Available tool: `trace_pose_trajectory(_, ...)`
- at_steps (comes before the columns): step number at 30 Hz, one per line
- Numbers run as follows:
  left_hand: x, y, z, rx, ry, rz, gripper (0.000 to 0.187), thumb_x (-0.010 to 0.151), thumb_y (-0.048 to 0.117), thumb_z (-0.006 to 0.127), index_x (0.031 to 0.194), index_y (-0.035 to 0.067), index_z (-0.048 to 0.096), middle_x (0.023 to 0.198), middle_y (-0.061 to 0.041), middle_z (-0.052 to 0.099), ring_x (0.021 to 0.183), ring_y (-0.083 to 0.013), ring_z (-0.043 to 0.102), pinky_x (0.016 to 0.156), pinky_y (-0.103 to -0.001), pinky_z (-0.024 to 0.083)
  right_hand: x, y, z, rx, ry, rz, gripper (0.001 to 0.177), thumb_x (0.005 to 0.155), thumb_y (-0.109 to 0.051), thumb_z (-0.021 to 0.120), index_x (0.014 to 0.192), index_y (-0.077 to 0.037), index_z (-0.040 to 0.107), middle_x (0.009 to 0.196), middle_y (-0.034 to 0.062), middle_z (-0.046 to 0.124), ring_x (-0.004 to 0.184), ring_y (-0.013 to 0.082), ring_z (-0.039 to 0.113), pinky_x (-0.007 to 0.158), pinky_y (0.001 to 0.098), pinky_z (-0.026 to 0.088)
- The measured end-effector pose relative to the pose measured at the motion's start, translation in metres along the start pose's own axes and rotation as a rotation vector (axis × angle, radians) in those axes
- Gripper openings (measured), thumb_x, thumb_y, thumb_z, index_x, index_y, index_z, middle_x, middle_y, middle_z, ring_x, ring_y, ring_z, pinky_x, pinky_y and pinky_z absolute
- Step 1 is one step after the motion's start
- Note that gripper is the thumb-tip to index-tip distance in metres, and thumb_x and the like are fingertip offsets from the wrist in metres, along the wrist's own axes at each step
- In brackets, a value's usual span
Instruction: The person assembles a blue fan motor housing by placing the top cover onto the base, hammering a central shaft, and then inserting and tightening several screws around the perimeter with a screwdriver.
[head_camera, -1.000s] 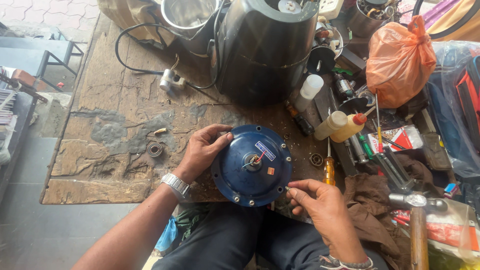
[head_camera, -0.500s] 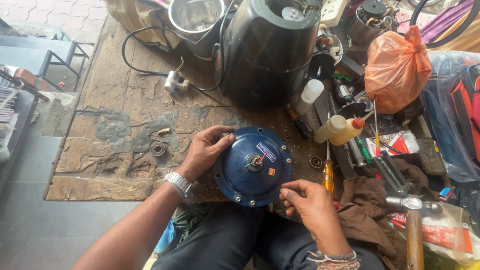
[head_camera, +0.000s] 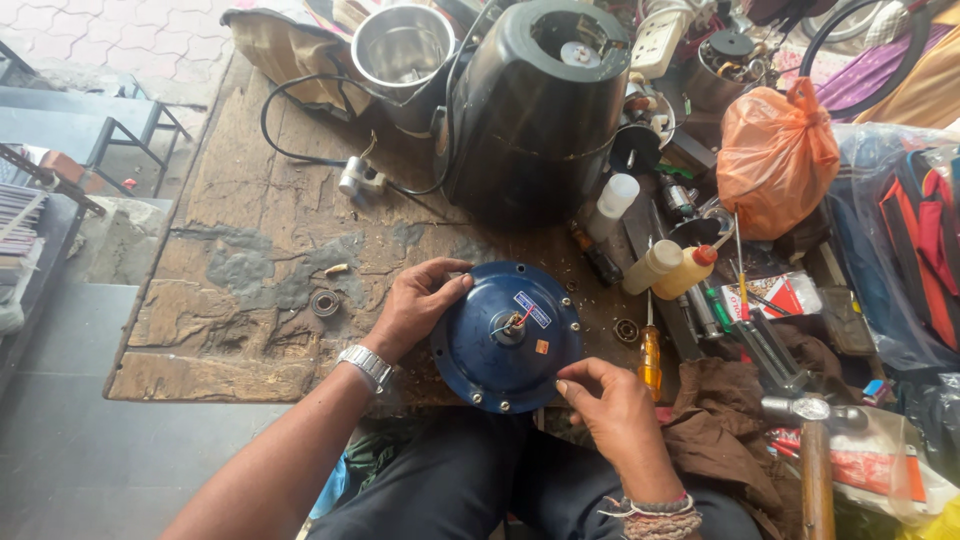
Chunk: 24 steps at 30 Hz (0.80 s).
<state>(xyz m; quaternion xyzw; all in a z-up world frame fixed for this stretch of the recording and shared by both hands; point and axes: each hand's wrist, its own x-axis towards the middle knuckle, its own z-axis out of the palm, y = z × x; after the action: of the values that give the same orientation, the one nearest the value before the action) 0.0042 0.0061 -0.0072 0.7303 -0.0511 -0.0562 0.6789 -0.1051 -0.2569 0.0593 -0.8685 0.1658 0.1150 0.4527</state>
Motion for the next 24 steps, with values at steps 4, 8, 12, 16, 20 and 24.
trace_pose_trajectory(4, -0.001, 0.001, 0.0, -0.011, -0.007, -0.01, 0.033, 0.094, 0.024, 0.072, 0.121, 0.005, 0.073, 0.081, 0.0, 0.073, 0.072, -0.0043, 0.063, 0.065, -0.022, 0.055, -0.005, 0.0, 0.0, -0.032, 0.01, -0.12, 0.018, 0.082, -0.017, 0.077, 0.098, -0.007, 0.08, 0.086, 0.003, 0.079, 0.057, 0.0136, 0.072, 0.055, 0.027, 0.057)
trace_pose_trajectory(8, -0.003, 0.005, 0.0, 0.0, 0.0, -0.014, 0.034, 0.094, 0.024, 0.072, 0.121, 0.004, 0.073, 0.084, -0.003, 0.075, 0.074, -0.0058, 0.066, 0.065, -0.023, 0.056, -0.008, -0.001, -0.001, -0.042, 0.015, -0.174, 0.018, 0.084, -0.016, 0.076, 0.098, -0.007, 0.08, 0.097, 0.0042, 0.076, 0.069, 0.0141, 0.075, 0.06, 0.0277, 0.061)
trace_pose_trajectory(12, -0.002, 0.002, 0.0, -0.043, -0.021, -0.013, 0.034, 0.093, 0.024, 0.071, 0.12, 0.004, 0.072, 0.091, -0.003, 0.079, 0.078, -0.0054, 0.07, 0.07, -0.022, 0.058, -0.017, -0.003, -0.003, -0.02, 0.016, -0.206, 0.021, 0.082, -0.014, 0.074, 0.103, -0.01, 0.079, 0.096, 0.0034, 0.076, 0.077, 0.0126, 0.075, 0.062, 0.028, 0.063)
trace_pose_trajectory(16, 0.0, -0.006, 0.0, -0.036, -0.008, 0.024, 0.033, 0.094, 0.024, 0.072, 0.119, 0.003, 0.073, 0.092, -0.006, 0.078, 0.08, -0.0066, 0.069, 0.071, -0.023, 0.058, -0.029, -0.01, -0.003, -0.164, 0.135, -0.405, 0.026, 0.079, -0.012, 0.077, 0.104, -0.008, 0.078, 0.089, 0.0077, 0.074, 0.075, 0.0183, 0.074, 0.068, 0.0328, 0.058)
trace_pose_trajectory(20, 0.002, -0.01, 0.001, -0.042, -0.009, 0.071, 0.033, 0.094, 0.023, 0.073, 0.119, 0.002, 0.072, 0.097, -0.006, 0.079, 0.085, -0.0063, 0.069, 0.075, -0.023, 0.058, -0.034, -0.012, 0.006, -0.279, 0.27, -0.521, 0.018, 0.079, -0.012, 0.076, 0.096, -0.007, 0.079, 0.088, 0.0107, 0.073, 0.077, 0.0252, 0.073, 0.07, 0.0372, 0.058)
trace_pose_trajectory(24, 0.0, -0.009, 0.001, -0.052, -0.012, 0.03, 0.034, 0.093, 0.024, 0.072, 0.119, 0.002, 0.072, 0.096, -0.007, 0.079, 0.083, -0.0078, 0.07, 0.074, -0.024, 0.059, -0.033, -0.008, 0.01, -0.328, 0.28, -0.495, 0.013, 0.082, -0.015, 0.076, 0.092, -0.007, 0.079, 0.088, 0.012, 0.073, 0.078, 0.0284, 0.073, 0.071, 0.0391, 0.057)
